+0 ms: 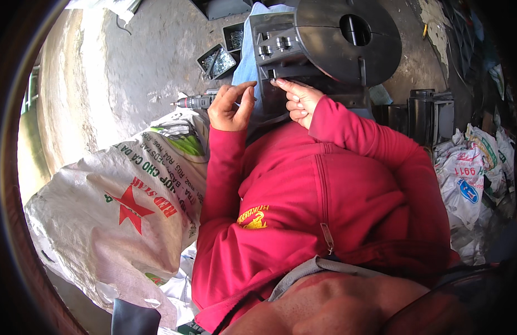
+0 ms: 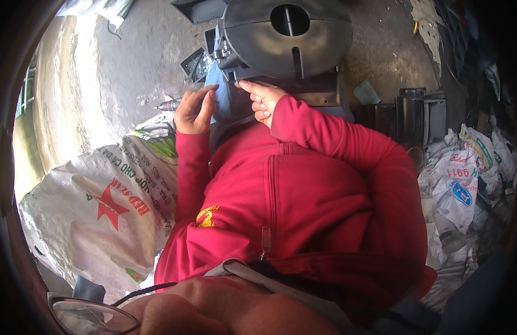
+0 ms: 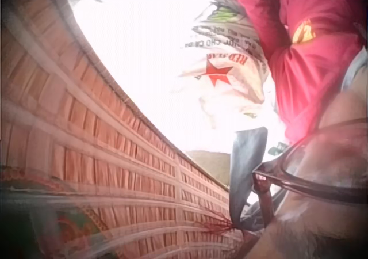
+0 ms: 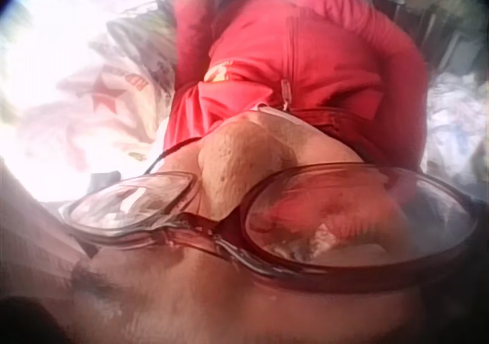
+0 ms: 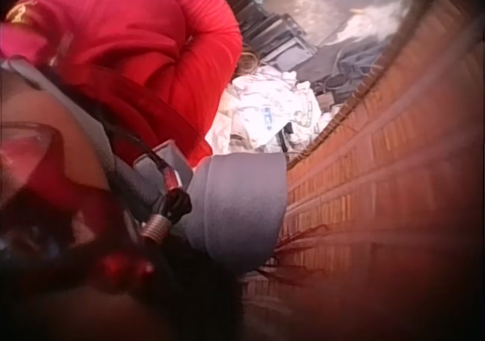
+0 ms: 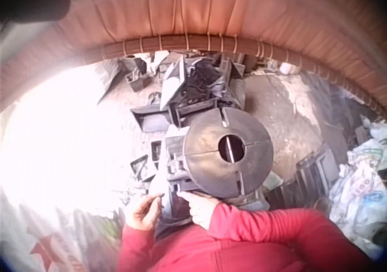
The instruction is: The person assembles a metal component by inserting and tightening bolts with a wrench. They rotate the part to access different sides and continue securing the assembly.
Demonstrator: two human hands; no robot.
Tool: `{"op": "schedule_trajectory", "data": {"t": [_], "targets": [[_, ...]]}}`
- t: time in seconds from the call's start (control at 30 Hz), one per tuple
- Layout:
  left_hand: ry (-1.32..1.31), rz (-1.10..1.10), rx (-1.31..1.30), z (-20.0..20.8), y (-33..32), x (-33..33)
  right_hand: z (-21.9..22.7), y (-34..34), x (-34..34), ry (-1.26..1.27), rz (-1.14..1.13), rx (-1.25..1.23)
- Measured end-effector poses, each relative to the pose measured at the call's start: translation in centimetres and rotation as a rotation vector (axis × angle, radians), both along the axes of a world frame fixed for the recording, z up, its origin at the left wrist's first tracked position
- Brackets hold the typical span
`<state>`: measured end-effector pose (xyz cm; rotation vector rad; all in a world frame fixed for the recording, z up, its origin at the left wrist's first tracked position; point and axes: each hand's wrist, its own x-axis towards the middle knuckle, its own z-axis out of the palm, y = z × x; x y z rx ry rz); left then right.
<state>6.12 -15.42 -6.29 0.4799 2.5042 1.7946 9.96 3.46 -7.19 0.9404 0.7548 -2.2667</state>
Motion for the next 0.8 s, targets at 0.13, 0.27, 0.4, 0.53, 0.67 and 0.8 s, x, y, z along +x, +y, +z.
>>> {"op": "schedule_trajectory", "data": {"t": [0.13, 0.27, 0.4, 0.53, 0.67, 0.8], "targets": [[-0.058, -0.010, -0.028, -0.3, -0.1, 0.1, 0.0, -0.4, -0.1, 0.013, -0.052, -0.002], [-0.050, 0.023, 0.011, -2.0, -0.4, -0.3, -0.1, -0.6, 0.1, 0.019, -0.097, -0.013], [-0.025, 0.017, -0.011, -2.3, -0.6, -0.5, -0.2, -0.5, 0.2, 0.096, -0.094, -0.003], [0.013, 0.007, -0.037, -2.5, -0.7, -0.6, -0.5, -0.2, 0.2, 0.200, -0.060, -0.058], [-0.246, 0.067, 0.280, -2.9, -0.4, -0.1, 0.2, -0.2, 0.0, 0.182, -0.068, -0.080], [-0.300, 0.046, 0.458, -1.5, -0.5, 0.0, 0.3, -0.1, -0.3, 0.129, -0.077, -0.071]]}}
